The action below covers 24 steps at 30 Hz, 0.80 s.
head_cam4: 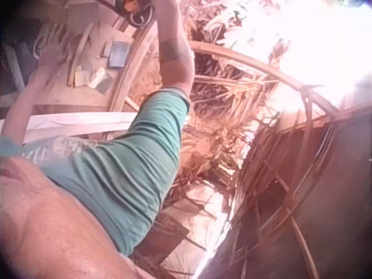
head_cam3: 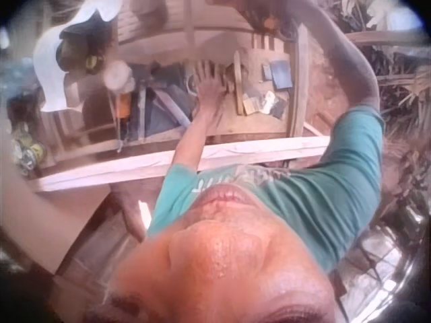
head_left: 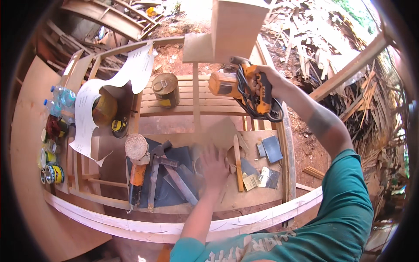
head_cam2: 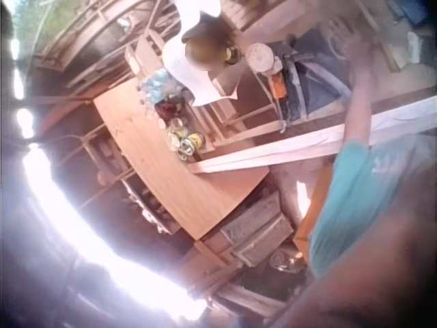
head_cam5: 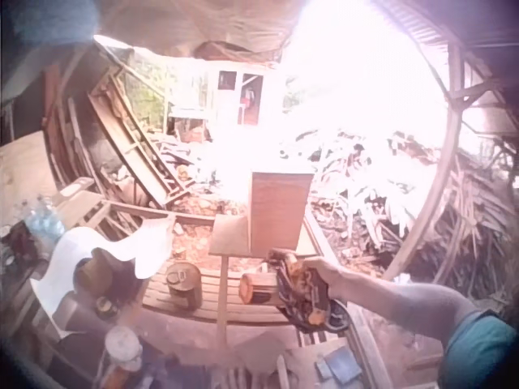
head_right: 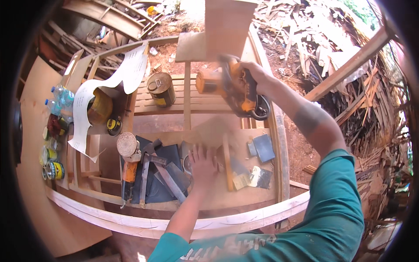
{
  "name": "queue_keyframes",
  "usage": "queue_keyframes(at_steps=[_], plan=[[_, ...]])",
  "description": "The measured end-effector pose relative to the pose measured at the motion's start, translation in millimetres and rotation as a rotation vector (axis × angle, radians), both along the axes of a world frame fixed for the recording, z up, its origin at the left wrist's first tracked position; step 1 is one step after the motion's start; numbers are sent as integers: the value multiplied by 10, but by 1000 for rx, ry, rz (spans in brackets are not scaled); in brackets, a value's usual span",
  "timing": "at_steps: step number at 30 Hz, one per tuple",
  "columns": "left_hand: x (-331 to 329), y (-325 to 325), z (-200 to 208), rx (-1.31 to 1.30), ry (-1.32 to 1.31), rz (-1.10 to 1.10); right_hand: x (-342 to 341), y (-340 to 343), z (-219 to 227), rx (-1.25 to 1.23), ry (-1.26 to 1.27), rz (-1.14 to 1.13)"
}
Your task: The person marks a wooden board using a square and a pen, plugs a circular saw into a power strip, and then cuts the board with the saw.
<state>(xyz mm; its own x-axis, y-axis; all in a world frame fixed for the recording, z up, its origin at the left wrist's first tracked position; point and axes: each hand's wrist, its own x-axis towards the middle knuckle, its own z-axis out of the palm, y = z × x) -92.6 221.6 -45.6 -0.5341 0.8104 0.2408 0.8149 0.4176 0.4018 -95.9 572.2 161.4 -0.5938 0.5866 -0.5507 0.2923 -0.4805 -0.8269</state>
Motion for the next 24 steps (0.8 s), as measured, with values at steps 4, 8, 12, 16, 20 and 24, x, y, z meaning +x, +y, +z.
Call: queue_keyframes(at_steps=[4, 8, 12, 16, 20, 24], plan=[[23, 14, -35, 26, 61, 1, 978, -575, 1096, 62, 78, -9], [49, 13, -164, 38, 134, 20, 2259, -1343, 1899, 271, 131, -45], [14, 33, -341, 8, 190, -12, 3701, -2214, 2422, 354, 75, -223], [-35, 35, -305, -134, 218, -8, 5014, -3080, 2583, 396, -100, -401], [116, -79, 151, 30, 265, 46, 6370, -3888, 2298, 310, -372, -829], [982, -295, 803, 210, 132, 20, 7823, -4374, 1633, 244, -294, -805]])
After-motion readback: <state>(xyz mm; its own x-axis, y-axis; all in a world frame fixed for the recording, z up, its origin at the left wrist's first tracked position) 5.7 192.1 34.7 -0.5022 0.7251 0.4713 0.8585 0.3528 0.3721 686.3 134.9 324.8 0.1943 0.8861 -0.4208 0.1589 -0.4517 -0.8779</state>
